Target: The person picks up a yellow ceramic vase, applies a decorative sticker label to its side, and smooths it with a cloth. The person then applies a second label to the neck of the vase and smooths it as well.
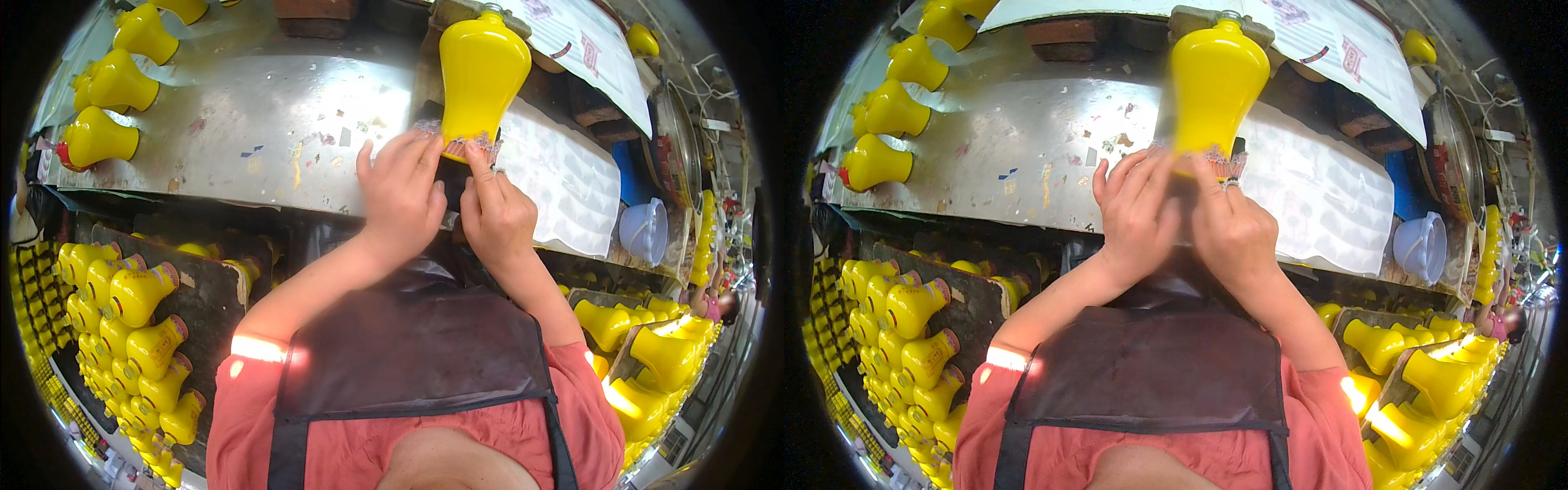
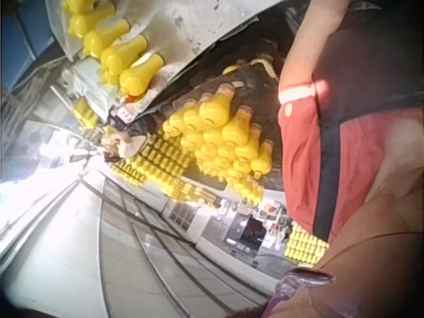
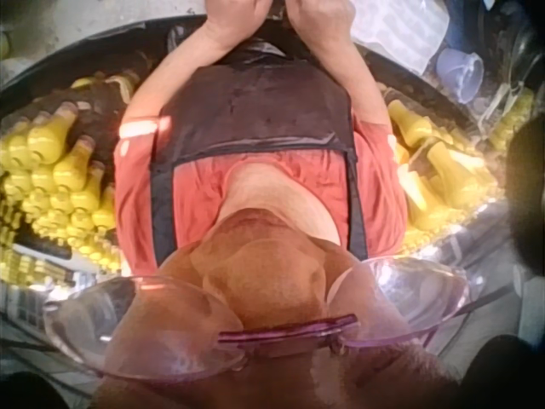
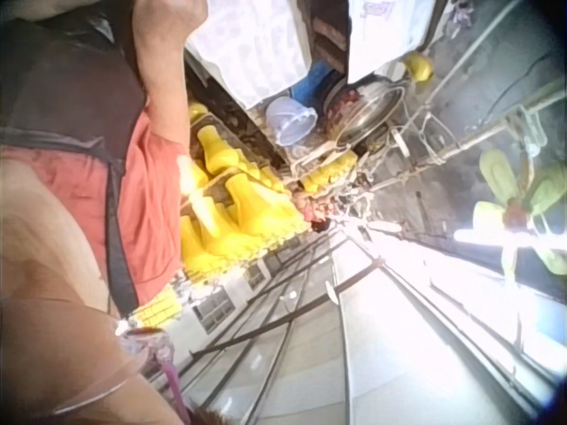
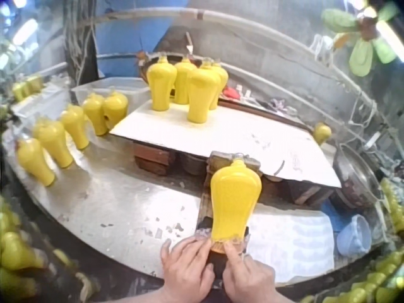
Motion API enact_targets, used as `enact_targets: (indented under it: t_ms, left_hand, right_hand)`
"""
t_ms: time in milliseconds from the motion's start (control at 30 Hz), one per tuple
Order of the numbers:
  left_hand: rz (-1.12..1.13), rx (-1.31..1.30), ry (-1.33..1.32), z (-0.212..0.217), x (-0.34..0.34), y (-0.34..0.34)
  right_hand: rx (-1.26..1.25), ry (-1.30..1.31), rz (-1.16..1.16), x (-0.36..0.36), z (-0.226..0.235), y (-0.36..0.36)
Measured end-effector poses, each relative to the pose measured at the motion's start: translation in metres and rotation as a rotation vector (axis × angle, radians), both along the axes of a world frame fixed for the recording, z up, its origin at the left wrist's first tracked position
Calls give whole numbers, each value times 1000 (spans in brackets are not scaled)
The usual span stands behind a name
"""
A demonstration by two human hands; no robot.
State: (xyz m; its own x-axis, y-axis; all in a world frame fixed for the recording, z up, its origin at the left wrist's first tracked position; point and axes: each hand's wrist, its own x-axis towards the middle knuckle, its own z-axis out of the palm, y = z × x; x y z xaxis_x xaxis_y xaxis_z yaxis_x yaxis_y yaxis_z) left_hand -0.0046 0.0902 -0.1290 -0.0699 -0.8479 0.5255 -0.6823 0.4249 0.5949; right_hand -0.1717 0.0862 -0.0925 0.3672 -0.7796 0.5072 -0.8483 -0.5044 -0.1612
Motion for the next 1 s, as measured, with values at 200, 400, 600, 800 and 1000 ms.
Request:
enact_targets:
  t_ms: [200, 400, 600, 800, 1000]
  left_hand:
    - [-1, 34, 25, -4, -1, 2]
    - [17, 39, 7, -3, -4, 2]
    - [31, 51, -12, 3, -5, 6]
    - [-33, 54, -68, 2, -10, 8]
    - [-30, 27, -46, -1, -10, 7]
  right_hand:
    - [182, -214, -127, 3, 1, 12]
    - [575, -402, -192, 1, 10, 15]
    - [713, -667, -156, 1, 15, 18]
    - [897, -940, -51, 4, 4, 23]
    - [1056, -1071, -49, -6, 9, 16]
